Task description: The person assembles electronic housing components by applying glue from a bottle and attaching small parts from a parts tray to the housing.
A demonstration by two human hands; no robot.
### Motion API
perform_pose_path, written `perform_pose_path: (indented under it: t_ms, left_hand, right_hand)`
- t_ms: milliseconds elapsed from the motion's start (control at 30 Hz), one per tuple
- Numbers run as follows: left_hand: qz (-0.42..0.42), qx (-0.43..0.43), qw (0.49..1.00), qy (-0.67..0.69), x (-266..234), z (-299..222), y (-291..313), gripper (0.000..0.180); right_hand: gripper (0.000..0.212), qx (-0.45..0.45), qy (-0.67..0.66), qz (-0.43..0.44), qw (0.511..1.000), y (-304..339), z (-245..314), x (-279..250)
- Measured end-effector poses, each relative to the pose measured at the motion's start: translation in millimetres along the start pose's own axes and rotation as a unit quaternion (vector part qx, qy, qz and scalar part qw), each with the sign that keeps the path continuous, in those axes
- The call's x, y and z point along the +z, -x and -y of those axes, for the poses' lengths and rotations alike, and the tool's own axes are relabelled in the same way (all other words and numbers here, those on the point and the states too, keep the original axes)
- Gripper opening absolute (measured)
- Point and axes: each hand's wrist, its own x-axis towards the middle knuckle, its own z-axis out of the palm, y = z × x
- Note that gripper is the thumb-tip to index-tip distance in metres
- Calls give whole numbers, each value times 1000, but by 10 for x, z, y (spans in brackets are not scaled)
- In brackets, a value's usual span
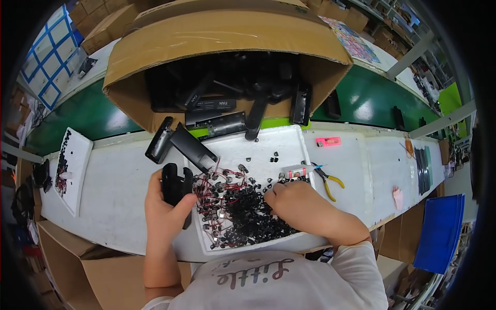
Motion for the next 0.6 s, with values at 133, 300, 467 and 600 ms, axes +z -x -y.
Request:
perform_pose_path:
  t_ms: [133, 300, 467, 600]
  left_hand:
    - [90, -103, 968, 211, 75, 148, 82, 40]
    - [175, -245, 873, 383, 235, 33, 168, 38]
    - [191, -244, 859, 408, 441, 101, 261, 41]
    - [211, -315, 769, 514, 516, 70, 311, 37]
  right_hand:
    - [14, -17, -18, -53, 998, -88, -45, 48]
    - [10, -17, -185, -113, 976, -139, -100, 26]
    - [20, -13, -313, -225, 923, -155, -74, -3]
    - [21, 7, -350, -210, 913, -153, -23, -64]
